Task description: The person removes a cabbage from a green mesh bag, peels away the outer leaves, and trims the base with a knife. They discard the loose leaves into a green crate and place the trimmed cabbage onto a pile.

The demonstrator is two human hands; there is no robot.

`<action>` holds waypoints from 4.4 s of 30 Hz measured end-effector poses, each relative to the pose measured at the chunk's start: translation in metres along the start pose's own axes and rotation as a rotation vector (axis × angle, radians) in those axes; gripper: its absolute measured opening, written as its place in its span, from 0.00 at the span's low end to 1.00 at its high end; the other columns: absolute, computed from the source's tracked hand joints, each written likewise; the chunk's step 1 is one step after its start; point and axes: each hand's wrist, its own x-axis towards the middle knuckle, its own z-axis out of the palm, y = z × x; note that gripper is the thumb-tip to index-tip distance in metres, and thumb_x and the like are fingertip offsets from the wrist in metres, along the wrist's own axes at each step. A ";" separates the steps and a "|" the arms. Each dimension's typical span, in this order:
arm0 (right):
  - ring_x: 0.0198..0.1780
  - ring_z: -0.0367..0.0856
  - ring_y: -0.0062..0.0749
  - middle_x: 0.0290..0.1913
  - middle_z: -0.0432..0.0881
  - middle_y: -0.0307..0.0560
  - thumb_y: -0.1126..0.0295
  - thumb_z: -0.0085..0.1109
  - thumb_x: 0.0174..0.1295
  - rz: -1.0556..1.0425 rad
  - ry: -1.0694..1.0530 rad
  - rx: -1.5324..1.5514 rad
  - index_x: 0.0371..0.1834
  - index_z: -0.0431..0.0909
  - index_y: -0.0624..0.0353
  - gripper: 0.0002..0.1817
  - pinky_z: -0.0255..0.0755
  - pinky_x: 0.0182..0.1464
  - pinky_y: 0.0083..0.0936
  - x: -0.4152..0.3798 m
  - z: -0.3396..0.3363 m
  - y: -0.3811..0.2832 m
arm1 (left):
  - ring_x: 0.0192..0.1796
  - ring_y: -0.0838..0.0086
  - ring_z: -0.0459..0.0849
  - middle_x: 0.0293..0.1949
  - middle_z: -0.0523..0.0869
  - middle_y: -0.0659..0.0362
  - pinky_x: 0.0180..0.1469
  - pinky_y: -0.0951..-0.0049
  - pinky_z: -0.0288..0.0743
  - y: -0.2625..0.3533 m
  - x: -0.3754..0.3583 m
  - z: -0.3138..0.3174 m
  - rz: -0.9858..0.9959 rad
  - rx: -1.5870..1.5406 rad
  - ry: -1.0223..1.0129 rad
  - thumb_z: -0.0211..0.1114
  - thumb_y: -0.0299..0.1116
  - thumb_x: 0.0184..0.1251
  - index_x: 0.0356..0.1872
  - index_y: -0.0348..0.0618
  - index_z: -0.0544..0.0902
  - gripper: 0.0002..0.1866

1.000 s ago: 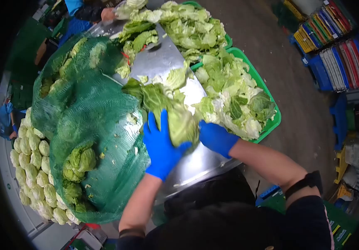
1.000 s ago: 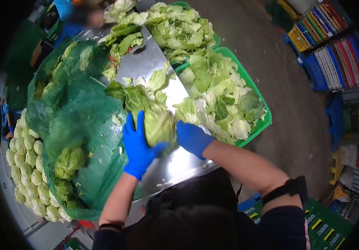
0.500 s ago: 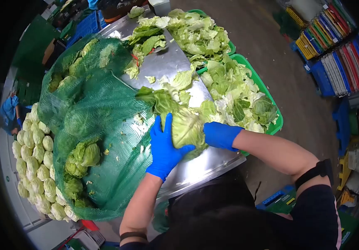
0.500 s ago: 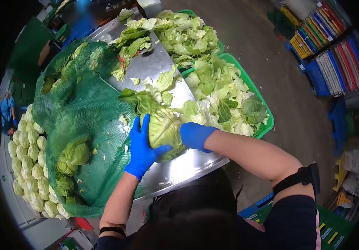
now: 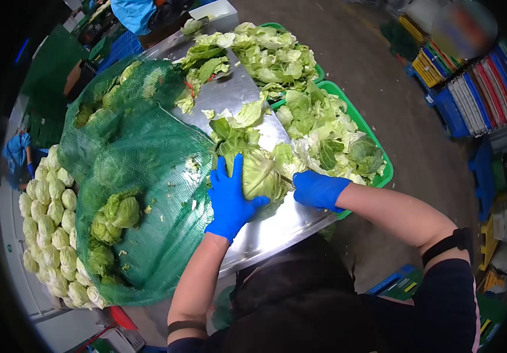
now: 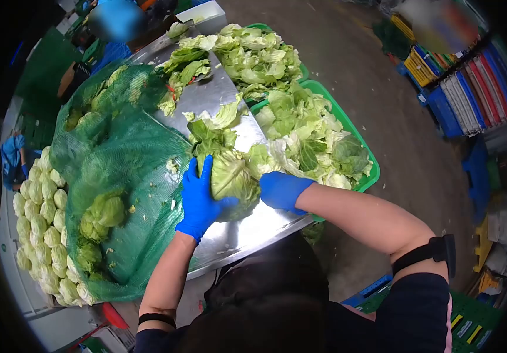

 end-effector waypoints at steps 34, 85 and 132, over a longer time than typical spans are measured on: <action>0.32 0.81 0.45 0.31 0.81 0.58 0.60 0.57 0.58 -0.055 0.169 0.465 0.43 0.74 0.63 0.18 0.73 0.36 0.38 0.051 0.101 0.046 | 0.71 0.60 0.58 0.70 0.57 0.51 0.73 0.63 0.54 -0.058 -0.146 0.000 -0.367 -0.884 0.398 0.77 0.28 0.31 0.72 0.39 0.53 0.59; 0.46 0.81 0.57 0.41 0.82 0.66 0.43 0.37 0.69 0.201 0.467 0.029 0.58 0.70 0.64 0.33 0.73 0.50 0.44 0.084 0.031 0.008 | 0.67 0.63 0.65 0.66 0.65 0.52 0.69 0.64 0.61 -0.035 -0.051 0.034 -0.249 -1.009 0.209 0.81 0.30 0.37 0.71 0.40 0.56 0.56; 0.24 0.73 0.23 0.25 0.76 0.42 0.48 0.59 0.63 -0.122 0.331 0.684 0.66 0.68 0.56 0.33 0.72 0.29 0.24 0.022 0.052 -0.057 | 0.73 0.42 0.50 0.73 0.51 0.43 0.72 0.44 0.45 -0.003 -0.096 -0.024 0.118 -0.053 0.213 0.76 0.45 0.43 0.73 0.44 0.55 0.54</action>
